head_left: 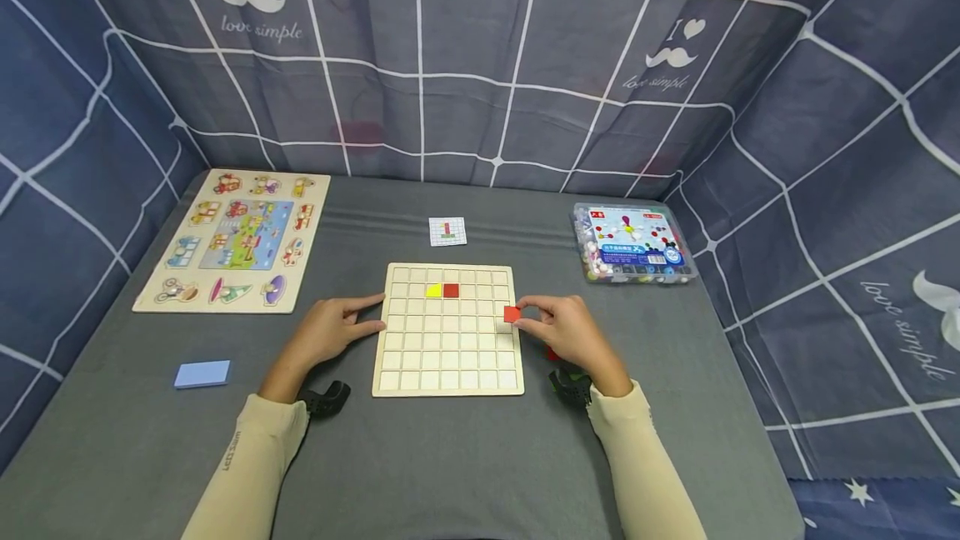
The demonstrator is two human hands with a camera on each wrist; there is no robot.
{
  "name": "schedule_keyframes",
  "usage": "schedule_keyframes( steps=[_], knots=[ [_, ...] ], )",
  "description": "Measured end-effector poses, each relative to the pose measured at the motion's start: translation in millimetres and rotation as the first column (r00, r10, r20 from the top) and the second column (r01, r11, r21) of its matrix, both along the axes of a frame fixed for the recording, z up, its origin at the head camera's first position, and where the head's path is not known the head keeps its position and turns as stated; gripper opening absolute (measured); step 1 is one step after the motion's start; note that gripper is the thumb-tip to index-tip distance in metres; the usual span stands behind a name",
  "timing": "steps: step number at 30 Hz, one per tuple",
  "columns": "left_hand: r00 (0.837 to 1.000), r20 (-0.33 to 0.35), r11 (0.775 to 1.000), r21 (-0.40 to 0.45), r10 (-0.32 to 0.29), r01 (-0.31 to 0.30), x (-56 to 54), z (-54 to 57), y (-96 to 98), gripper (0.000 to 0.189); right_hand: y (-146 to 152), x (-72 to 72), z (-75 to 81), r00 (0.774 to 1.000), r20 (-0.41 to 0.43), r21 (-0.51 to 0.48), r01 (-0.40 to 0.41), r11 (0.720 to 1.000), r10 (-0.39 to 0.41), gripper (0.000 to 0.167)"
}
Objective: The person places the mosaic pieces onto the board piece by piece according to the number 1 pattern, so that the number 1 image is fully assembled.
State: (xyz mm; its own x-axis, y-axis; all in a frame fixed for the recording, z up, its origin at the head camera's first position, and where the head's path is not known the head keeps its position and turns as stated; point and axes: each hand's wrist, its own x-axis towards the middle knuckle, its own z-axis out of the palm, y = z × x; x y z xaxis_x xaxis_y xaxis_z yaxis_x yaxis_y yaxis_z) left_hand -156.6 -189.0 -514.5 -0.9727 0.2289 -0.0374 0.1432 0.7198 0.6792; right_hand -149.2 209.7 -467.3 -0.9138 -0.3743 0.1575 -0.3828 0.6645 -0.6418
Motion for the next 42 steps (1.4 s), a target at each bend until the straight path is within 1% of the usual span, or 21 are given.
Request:
schedule_keyframes(
  steps=[6, 11, 22, 30, 35, 42],
  knots=[
    [1.000, 0.001, 1.000, 0.011, -0.006, 0.006, 1.0, 0.5, 1.8, 0.057, -17, -5.9, -6.0, 0.999, 0.012, 0.005, -0.036, 0.999, 0.036, 0.020],
    [1.000, 0.000, 1.000, 0.013, -0.009, 0.009, 0.5, -0.2, 2.4, 0.057, -26, -11.6, -13.5, 0.999, -0.002, 0.026, -0.054, 0.998, 0.054, 0.019],
    [1.000, 0.004, 1.000, 0.013, -0.003, 0.003, -0.2, 0.4, 2.3, 0.057, -44, -20.9, -22.7, 0.998, -0.059, -0.013, -0.037, 0.999, 0.036, 0.018],
    [1.000, 0.006, 1.000, 0.001, 0.009, -0.009, 1.9, 0.8, -0.6, 0.057, -61, -25.0, -28.7, 0.996, -0.050, -0.007, -0.075, 0.997, 0.074, 0.019],
    [1.000, 0.007, 1.000, 0.003, 0.004, -0.004, 2.1, -0.9, -0.1, 0.058, -69, -27.8, -33.4, 0.997, -0.045, 0.000, -0.063, 0.998, 0.063, 0.018],
    [1.000, 0.011, 1.000, -0.001, 0.002, -0.002, 1.0, 0.5, 0.3, 0.058, -79, -31.2, -33.5, 0.996, -0.058, -0.006, -0.062, 0.998, 0.061, 0.018]
  ],
)
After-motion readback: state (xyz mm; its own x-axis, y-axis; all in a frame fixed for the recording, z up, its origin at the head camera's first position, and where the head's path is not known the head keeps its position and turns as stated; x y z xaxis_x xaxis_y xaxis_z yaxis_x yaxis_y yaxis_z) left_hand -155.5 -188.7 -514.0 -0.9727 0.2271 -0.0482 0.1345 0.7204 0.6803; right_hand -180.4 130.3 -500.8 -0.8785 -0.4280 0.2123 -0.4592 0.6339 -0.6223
